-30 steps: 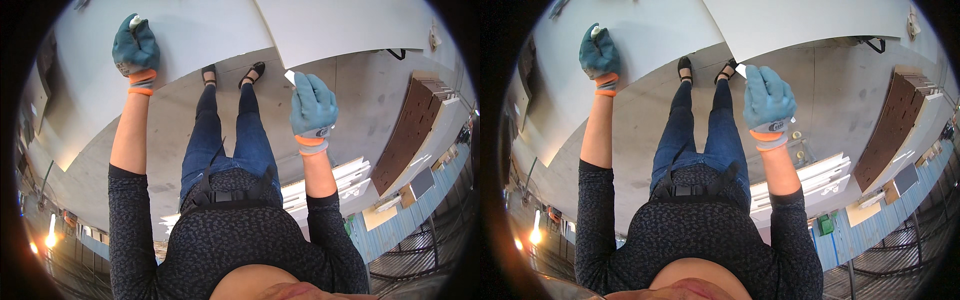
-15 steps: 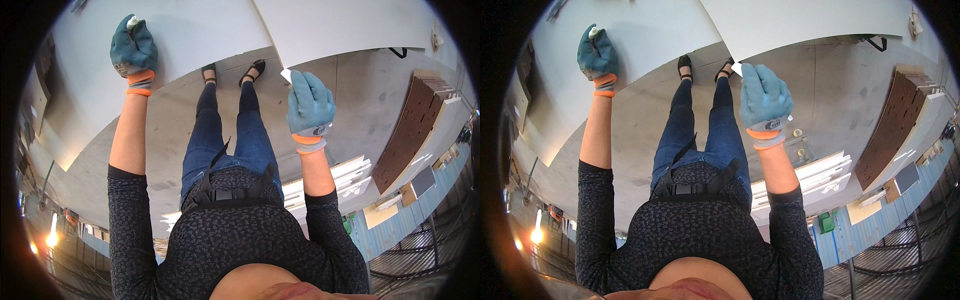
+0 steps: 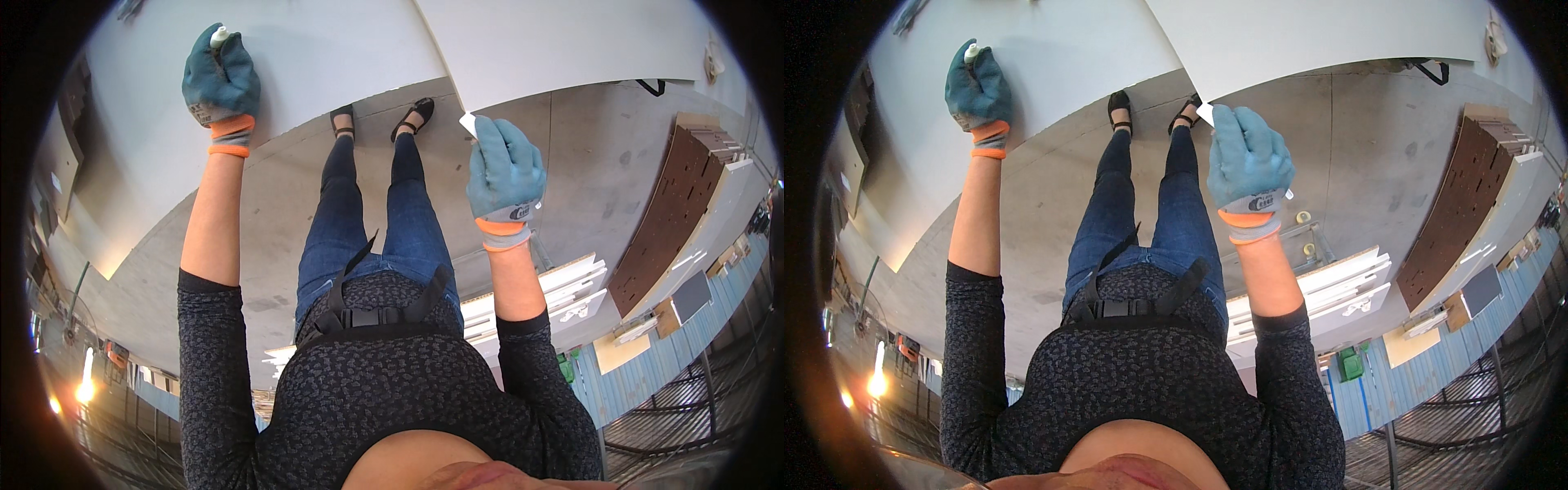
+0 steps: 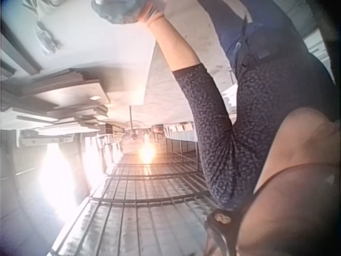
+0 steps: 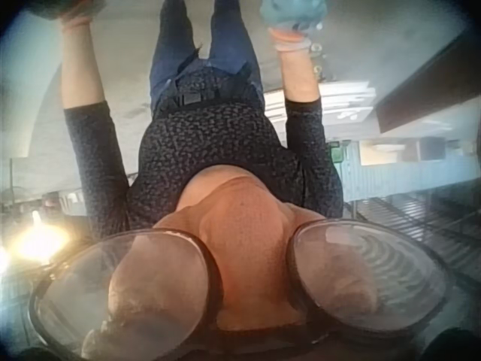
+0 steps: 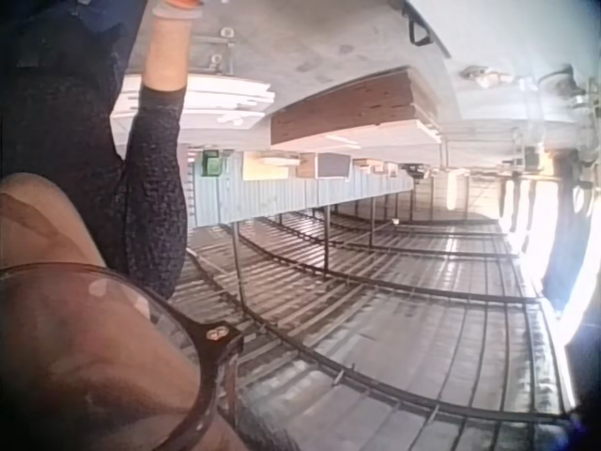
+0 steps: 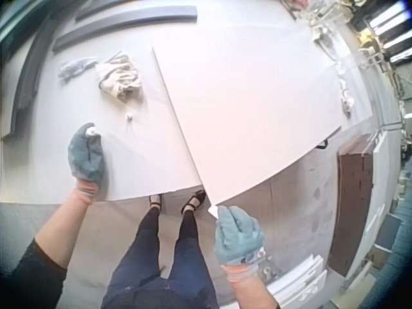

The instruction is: The person applies adhesive to a thin edge strip and presses it onto the edge of a white board. They then wipe the surface with a cloth and a liquid from a bottle, flip the board, and place it on a stack.

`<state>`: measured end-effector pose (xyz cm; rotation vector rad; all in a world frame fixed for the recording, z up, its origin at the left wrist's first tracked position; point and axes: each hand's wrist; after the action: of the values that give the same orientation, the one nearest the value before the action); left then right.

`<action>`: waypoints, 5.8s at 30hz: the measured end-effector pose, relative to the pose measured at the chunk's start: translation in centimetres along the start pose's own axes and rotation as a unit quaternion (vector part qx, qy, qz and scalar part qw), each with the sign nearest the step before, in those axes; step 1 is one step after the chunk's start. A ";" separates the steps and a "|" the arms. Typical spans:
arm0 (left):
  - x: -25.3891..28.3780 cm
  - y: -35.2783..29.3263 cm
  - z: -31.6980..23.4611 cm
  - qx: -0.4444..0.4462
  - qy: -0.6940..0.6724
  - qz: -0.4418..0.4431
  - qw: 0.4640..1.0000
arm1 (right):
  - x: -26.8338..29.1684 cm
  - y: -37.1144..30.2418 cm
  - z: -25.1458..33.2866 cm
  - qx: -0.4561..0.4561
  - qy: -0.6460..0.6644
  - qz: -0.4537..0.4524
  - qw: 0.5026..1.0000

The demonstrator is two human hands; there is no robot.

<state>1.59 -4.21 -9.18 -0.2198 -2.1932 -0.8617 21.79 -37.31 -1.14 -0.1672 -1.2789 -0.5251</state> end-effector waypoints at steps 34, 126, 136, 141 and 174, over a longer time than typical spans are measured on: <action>0.0 0.1 -0.4 -0.005 0.012 -0.002 1.000 | 0.8 0.9 2.8 -0.065 -0.065 0.006 0.996; 0.2 0.4 -0.8 0.006 0.028 0.024 0.999 | 1.6 1.0 4.1 -0.198 0.000 0.052 0.979; 0.4 0.3 -1.3 0.029 0.034 0.044 0.998 | 1.4 1.6 4.7 -0.220 -0.027 0.106 0.969; 0.0 0.4 -0.7 0.002 0.025 0.022 0.999 | 2.4 1.3 4.4 -0.218 -0.041 0.176 0.959; 2.6 1.0 -2.9 0.135 -0.214 0.081 0.964 | 8.9 4.4 12.2 -0.420 0.588 0.035 0.690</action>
<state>1.82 -5.61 -5.43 -0.4787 -2.6191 -0.4423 14.92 -31.08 11.60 -0.5348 0.3145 -0.9105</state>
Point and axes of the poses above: each hand's wrist, its own y-axis towards the middle knuckle, its own x-axis out of the back of the hand, z = x × y, and after that the axes turned 4 degrees about x, right-handed
